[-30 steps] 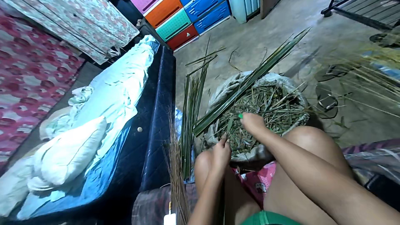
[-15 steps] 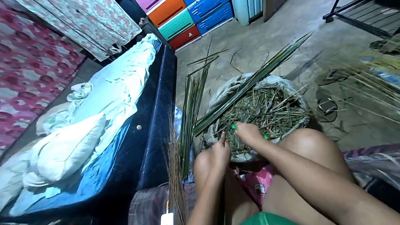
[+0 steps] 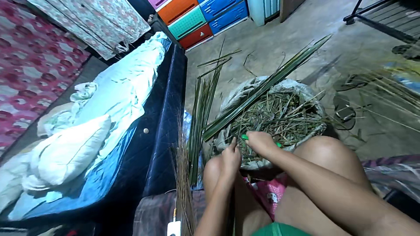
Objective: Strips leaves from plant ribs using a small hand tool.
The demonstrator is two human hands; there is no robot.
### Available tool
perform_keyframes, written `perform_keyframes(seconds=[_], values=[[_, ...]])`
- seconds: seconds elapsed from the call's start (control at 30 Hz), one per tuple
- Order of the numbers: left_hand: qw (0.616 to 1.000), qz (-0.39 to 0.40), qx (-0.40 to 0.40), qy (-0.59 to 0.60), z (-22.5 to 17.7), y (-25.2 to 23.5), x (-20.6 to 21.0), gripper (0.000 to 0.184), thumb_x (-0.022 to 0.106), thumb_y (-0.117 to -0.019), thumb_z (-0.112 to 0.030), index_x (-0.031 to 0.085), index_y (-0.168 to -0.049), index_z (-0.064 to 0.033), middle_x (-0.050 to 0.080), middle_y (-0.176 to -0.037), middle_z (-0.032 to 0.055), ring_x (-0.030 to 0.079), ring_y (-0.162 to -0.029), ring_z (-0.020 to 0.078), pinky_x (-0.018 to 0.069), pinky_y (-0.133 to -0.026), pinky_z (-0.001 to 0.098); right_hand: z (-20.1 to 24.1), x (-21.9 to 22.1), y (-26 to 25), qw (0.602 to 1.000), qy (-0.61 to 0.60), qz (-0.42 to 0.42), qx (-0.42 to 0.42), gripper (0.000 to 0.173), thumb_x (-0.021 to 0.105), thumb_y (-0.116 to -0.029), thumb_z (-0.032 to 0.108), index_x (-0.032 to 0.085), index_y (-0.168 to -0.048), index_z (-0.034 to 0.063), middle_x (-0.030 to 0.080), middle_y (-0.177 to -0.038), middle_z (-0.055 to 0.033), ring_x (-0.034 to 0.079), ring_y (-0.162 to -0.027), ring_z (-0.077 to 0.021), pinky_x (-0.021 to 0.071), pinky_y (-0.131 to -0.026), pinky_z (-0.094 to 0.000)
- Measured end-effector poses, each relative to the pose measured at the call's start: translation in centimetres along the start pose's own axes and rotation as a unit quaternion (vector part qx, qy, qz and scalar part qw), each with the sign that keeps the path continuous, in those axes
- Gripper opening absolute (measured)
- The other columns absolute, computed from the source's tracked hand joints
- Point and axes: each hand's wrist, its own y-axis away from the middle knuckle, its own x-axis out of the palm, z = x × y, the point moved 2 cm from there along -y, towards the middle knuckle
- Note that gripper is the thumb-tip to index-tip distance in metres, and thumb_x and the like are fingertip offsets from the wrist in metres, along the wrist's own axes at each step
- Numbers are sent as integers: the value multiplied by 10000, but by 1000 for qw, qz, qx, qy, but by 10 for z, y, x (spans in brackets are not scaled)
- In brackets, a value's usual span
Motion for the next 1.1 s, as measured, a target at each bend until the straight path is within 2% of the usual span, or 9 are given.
perform_keyframes(seconds=[0.2, 0.33, 0.4, 0.47, 0.53, 0.6, 0.73, 0.87, 1.1], values=[[1000, 7, 16, 5, -13, 3, 5, 440, 401, -1113, -198, 490, -1534, -101, 708, -1138, 189, 682, -902, 266, 535, -887, 452, -14, -18, -23, 993, -16, -83, 79, 368, 480, -1084, 230, 586, -1344, -8, 669, -1279, -258, 650, -1204, -442, 512, -947, -627], [1000, 5, 22, 16, -11, 2, 5, 440, 398, -1113, -196, 493, -1531, -95, 709, -1101, 193, 677, -888, 264, 534, -878, 449, -38, -32, -31, 984, -55, -107, 132, 380, 463, -1092, 256, 606, -1334, 1, 664, -1299, -248, 642, -1223, -426, 501, -966, -627], [999, 6, 20, 32, -8, -1, 3, 437, 401, -1115, -204, 496, -1528, -96, 707, -1007, 164, 655, -812, 229, 536, -818, 417, -37, -33, -27, 989, -61, -81, 106, 397, 459, -1098, 284, 600, -1333, -3, 654, -1308, -252, 628, -1242, -427, 488, -984, -636], [996, 17, 7, 92, -3, -7, 2, 422, 406, -1122, -216, 518, -1508, -86, 650, -825, 92, 539, -624, 156, 476, -630, 337, -25, -21, -16, 997, -65, -37, 35, 390, 469, -1094, 294, 622, -1282, -11, 659, -1256, -267, 635, -1203, -441, 486, -969, -648], [976, 35, -27, 215, 5, -15, 4, 348, 426, -1116, -179, 609, -1356, -6, 594, -702, 54, 421, -456, 89, 375, -442, 254, -10, -3, -1, 998, -57, 14, -25, 374, 473, -1085, 303, 648, -1219, 0, 676, -1178, -257, 651, -1136, -431, 489, -927, -643], [951, 53, -58, 300, 13, -21, 6, 249, 421, -1094, -128, 606, -1029, 25, 573, -637, 28, 402, -399, 59, 353, -381, 209, 1, 8, 8, 998, -29, 34, -33, 374, 473, -1088, 315, 648, -1216, 11, 681, -1175, -242, 655, -1135, -420, 492, -924, -630], [925, 90, -58, 364, 17, -14, 7, 301, 408, -1117, -158, 590, -1238, 50, 547, -643, 14, 379, -397, 41, 332, -372, 192, -10, -4, -13, 998, 1, -43, 42, 373, 481, -1086, 268, 618, -1301, -4, 671, -1257, -258, 645, -1196, -444, 497, -962, -639], [917, 95, -59, 382, 18, -11, 9, 285, 402, -1119, -156, 590, -1182, 50, 544, -629, 11, 378, -389, 36, 328, -365, 185, -27, -22, -34, 991, -13, -81, 101, 396, 463, -1095, 290, 603, -1342, 13, 660, -1303, -240, 635, -1236, -418, 496, -981, -623], [885, 123, -87, 440, 26, -15, 1, 260, 374, -1128, -181, 551, -1085, 5, 501, -621, 7, 389, -392, 48, 369, -366, 191, 4, 9, 1, 1000, 10, 6, 5, 354, 480, -1079, 290, 648, -1226, 16, 689, -1168, -237, 663, -1132, -414, 500, -921, -628]])
